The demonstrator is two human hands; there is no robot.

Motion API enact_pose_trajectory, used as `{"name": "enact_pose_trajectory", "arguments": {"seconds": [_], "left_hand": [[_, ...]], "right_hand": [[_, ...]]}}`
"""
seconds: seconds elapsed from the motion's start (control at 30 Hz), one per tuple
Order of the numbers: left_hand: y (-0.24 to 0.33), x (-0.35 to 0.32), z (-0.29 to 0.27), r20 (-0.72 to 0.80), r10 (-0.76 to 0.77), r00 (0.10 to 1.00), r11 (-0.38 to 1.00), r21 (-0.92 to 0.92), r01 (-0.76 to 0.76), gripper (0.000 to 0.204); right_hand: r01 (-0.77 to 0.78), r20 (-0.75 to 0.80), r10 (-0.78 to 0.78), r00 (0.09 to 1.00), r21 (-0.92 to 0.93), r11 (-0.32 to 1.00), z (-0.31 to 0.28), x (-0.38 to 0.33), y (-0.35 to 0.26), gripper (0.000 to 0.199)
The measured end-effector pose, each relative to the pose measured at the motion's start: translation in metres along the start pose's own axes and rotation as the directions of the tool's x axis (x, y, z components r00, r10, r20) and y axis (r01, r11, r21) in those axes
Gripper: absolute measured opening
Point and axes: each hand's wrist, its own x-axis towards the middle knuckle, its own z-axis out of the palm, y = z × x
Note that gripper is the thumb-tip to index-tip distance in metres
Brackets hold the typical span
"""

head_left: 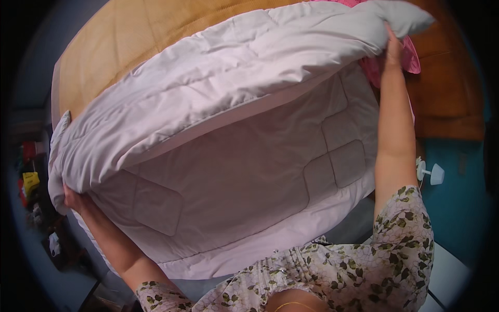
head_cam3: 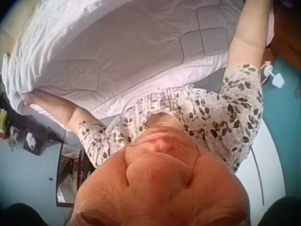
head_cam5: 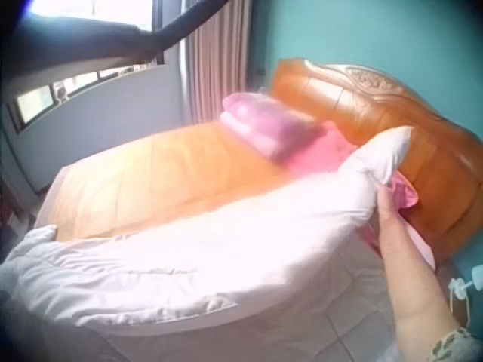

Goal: The person folds a pink patterned pillow and places it at the head of the bed. Then they spread a white quilt over the bed and fold it neatly into a compact rectangle.

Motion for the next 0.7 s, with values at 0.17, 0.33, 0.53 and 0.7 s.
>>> {"name": "enact_pose_trajectory", "arguments": {"seconds": [0.17,0.33,0.53,0.7], "left_hand": [[-0.051,-0.068,-0.017,-0.290,0.180,0.940,0.923,0.380,-0.060,0.036],[-0.148,-0.109,-0.030,-0.483,-0.154,0.862,0.864,0.357,0.355,0.038],[-0.153,-0.117,-0.054,-0.438,-0.348,0.829,0.837,0.254,0.485,0.039],[-0.140,-0.091,-0.051,-0.406,-0.043,0.913,0.873,0.430,0.232,0.038]], "right_hand": [[0.005,-0.012,-0.005,1.000,-0.019,1.000,-0.042,-0.027,0.043,0.045],[-0.330,-0.203,0.300,0.932,-0.137,0.934,-0.085,-0.018,0.151,0.042],[-0.608,0.060,0.606,0.793,0.023,0.794,-0.099,-0.042,0.168,0.039],[-0.549,0.023,0.551,0.834,-0.060,0.834,-0.099,-0.023,0.186,0.043]]}}
